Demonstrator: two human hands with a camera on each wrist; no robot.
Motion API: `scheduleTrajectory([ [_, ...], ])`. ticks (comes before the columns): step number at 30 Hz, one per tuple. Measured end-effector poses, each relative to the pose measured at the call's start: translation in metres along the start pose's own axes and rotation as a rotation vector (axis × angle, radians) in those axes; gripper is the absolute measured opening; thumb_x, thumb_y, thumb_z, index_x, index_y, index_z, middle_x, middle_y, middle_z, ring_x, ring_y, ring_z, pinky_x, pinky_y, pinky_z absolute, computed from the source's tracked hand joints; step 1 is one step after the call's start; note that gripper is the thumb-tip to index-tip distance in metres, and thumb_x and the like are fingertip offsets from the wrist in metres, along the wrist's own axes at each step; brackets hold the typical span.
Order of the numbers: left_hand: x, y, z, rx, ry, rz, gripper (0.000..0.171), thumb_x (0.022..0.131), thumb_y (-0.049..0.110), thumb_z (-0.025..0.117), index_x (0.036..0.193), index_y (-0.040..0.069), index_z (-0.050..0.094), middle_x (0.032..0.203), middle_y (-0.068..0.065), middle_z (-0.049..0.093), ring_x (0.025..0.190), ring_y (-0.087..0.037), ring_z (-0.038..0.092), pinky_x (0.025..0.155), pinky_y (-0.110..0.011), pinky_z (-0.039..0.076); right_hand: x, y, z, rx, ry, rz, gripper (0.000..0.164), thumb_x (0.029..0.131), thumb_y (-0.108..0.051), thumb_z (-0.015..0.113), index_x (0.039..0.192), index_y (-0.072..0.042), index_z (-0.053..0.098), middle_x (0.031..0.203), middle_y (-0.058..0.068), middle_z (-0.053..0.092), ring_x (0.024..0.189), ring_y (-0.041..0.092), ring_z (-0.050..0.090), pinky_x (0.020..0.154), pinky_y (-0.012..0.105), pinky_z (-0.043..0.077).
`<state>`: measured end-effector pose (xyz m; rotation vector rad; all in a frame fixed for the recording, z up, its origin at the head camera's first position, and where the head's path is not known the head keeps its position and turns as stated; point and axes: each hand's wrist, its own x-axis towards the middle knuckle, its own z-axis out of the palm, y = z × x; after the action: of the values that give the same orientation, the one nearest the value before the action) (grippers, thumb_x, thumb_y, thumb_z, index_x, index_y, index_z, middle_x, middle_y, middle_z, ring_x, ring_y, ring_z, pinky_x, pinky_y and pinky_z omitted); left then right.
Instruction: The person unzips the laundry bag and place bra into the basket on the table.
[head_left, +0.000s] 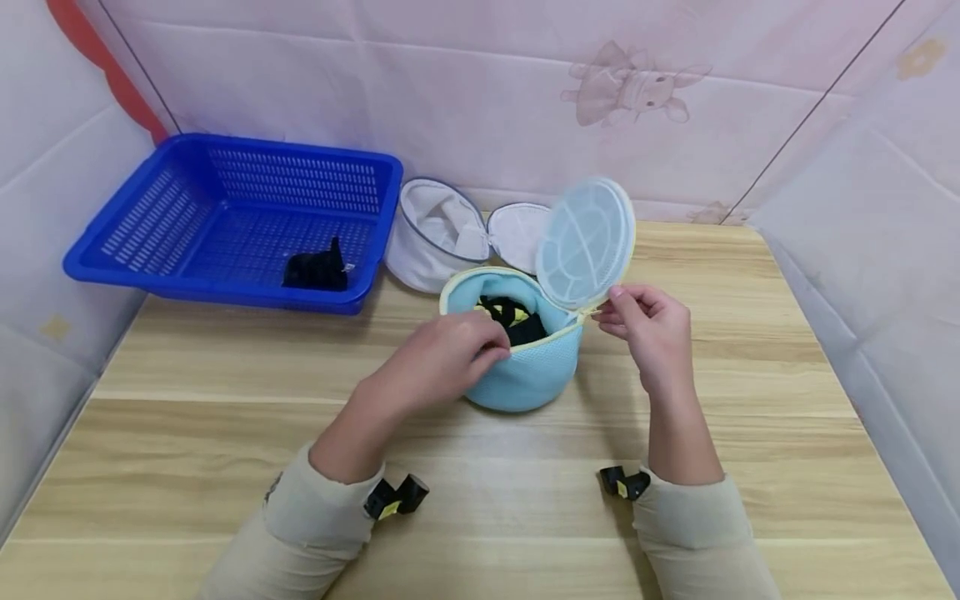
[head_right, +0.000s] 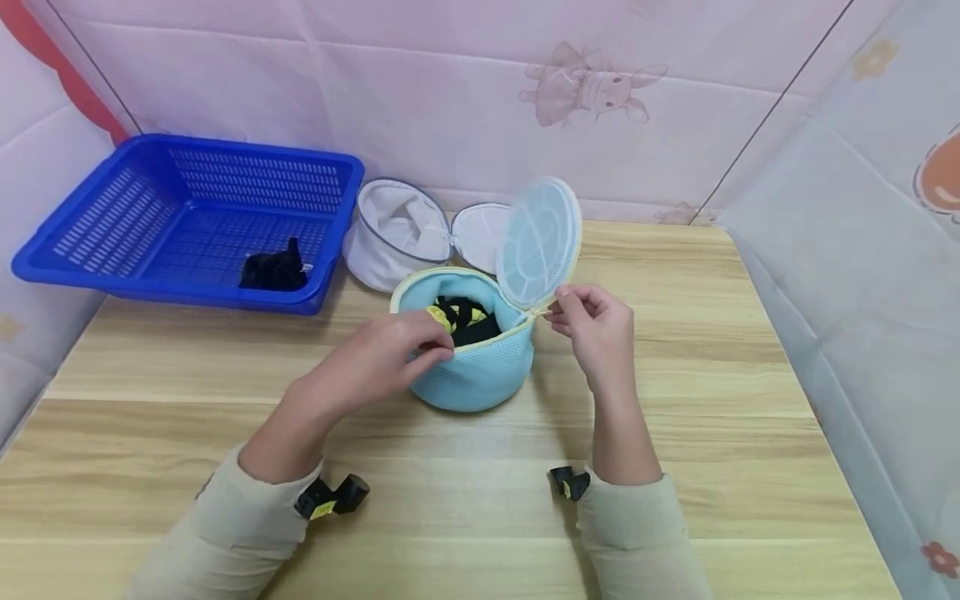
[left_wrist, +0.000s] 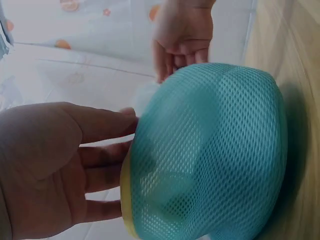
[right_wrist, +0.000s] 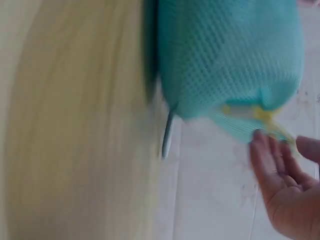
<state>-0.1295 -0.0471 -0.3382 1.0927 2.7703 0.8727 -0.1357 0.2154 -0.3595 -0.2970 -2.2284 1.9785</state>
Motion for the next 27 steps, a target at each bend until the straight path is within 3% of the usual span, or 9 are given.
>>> scheduleTrajectory([
  [4, 0.002, 0.006, 0.003, -0.035, -0.109, -0.002, 0.018, 0.094, 0.013, 0.055, 0.101, 0.017, 0.071, 0.100, 0.009, 0.068, 0.095, -0.005, 0.061, 0.088, -0.025, 0.050, 0.003, 0.004, -0.005, -0.338, -0.134, 0.092, 0.055, 0.089, -0.050, 0.057, 0.103, 0.002, 0.067, 0.092, 0.016, 0.069, 0.077, 0.021, 0.070, 0.068, 0.032, 0.058],
  [8, 0.007, 0.010, 0.009, -0.041, -0.170, 0.017, 0.028, 0.093, 0.005, 0.050, 0.105, 0.017, 0.072, 0.106, 0.010, 0.068, 0.100, -0.003, 0.060, 0.092, -0.024, 0.048, 0.003, 0.009, -0.004, -0.487, -0.282, 0.131, 0.062, 0.085, -0.060, 0.056, 0.099, -0.001, 0.069, 0.088, 0.016, 0.069, 0.074, 0.024, 0.067, 0.067, 0.037, 0.058],
  [10, 0.009, 0.010, 0.011, -0.040, -0.164, 0.023, 0.029, 0.093, 0.003, 0.050, 0.106, 0.017, 0.072, 0.105, 0.010, 0.068, 0.101, -0.004, 0.060, 0.092, -0.024, 0.048, 0.002, 0.011, -0.004, -0.525, -0.318, 0.131, 0.057, 0.084, -0.057, 0.060, 0.098, -0.003, 0.069, 0.084, 0.013, 0.068, 0.072, 0.024, 0.065, 0.066, 0.036, 0.057],
  [13, 0.010, 0.008, 0.012, -0.027, -0.077, 0.010, 0.025, 0.092, 0.003, 0.053, 0.105, 0.015, 0.071, 0.104, 0.007, 0.068, 0.101, -0.008, 0.060, 0.092, -0.027, 0.048, -0.001, 0.013, -0.003, -0.554, -0.348, 0.119, 0.043, 0.083, -0.045, 0.068, 0.102, -0.006, 0.068, 0.081, 0.010, 0.068, 0.071, 0.026, 0.064, 0.065, 0.036, 0.057],
  [16, 0.010, 0.003, 0.009, -0.002, 0.029, -0.062, 0.020, 0.091, 0.008, 0.059, 0.107, 0.013, 0.070, 0.107, 0.003, 0.067, 0.105, -0.012, 0.059, 0.094, -0.031, 0.049, -0.003, 0.012, -0.002, -0.558, -0.389, 0.099, 0.034, 0.083, -0.030, 0.071, 0.105, -0.006, 0.066, 0.084, 0.009, 0.069, 0.072, 0.026, 0.064, 0.065, 0.034, 0.057],
  [18, 0.008, 0.000, 0.006, 0.008, 0.060, -0.116, 0.022, 0.088, 0.011, 0.064, 0.110, 0.012, 0.068, 0.110, 0.000, 0.066, 0.109, -0.015, 0.058, 0.095, -0.033, 0.048, -0.004, 0.011, -0.001, -0.557, -0.409, 0.092, 0.029, 0.082, -0.025, 0.071, 0.104, -0.006, 0.067, 0.085, 0.009, 0.069, 0.071, 0.023, 0.063, 0.065, 0.032, 0.056],
  [27, 0.008, -0.005, 0.014, 0.052, -0.054, -0.201, 0.047, 0.082, 0.025, 0.074, 0.122, 0.003, 0.061, 0.126, -0.010, 0.059, 0.120, -0.025, 0.051, 0.102, -0.038, 0.043, -0.009, 0.001, 0.003, -0.615, -0.429, 0.030, 0.017, 0.082, -0.022, 0.070, 0.095, -0.010, 0.072, 0.086, 0.005, 0.068, 0.076, 0.018, 0.060, 0.066, 0.028, 0.053],
])
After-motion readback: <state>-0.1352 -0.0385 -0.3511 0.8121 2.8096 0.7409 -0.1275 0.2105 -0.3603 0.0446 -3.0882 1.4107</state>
